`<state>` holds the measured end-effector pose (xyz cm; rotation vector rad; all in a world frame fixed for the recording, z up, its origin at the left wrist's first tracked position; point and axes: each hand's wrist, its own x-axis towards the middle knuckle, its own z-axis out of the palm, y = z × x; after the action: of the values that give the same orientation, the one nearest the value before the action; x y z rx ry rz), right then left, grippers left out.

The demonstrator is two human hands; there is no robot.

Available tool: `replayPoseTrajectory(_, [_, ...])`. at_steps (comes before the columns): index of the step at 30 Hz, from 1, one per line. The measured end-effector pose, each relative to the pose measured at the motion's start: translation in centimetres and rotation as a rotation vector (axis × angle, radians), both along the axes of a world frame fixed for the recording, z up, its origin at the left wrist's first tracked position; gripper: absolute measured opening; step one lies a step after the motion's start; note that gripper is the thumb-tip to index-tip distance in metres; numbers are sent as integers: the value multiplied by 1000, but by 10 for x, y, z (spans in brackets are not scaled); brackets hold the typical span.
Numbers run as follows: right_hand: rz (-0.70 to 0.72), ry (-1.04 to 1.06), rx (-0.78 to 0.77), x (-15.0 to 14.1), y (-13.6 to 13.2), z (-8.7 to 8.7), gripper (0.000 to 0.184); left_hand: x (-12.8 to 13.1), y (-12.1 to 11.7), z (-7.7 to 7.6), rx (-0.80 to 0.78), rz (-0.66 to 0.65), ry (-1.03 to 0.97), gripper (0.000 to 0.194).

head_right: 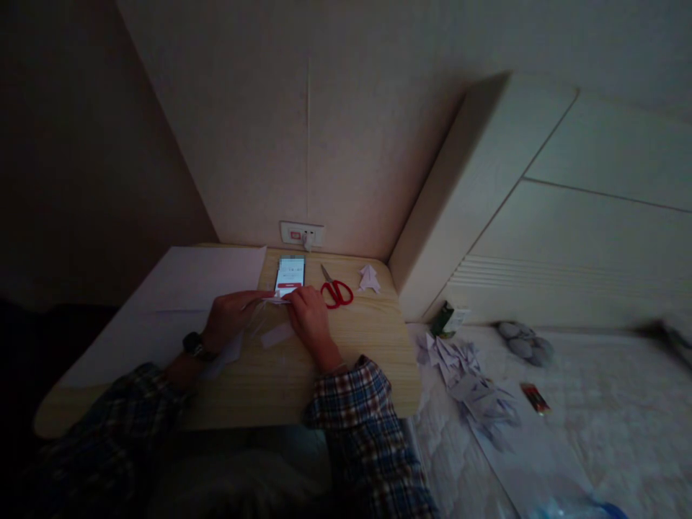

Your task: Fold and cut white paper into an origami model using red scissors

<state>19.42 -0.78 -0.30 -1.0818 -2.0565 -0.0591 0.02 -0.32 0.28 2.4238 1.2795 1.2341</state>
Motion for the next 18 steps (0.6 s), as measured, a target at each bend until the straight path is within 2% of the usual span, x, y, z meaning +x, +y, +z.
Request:
replayPoseTrajectory(7, [3, 13, -20, 1, 1, -1, 17, 1, -1, 1, -37, 4, -21, 26])
replayPoseTrajectory(18, [-20, 12, 3, 1, -1, 0, 15, 2, -3, 4, -5, 12, 18, 27])
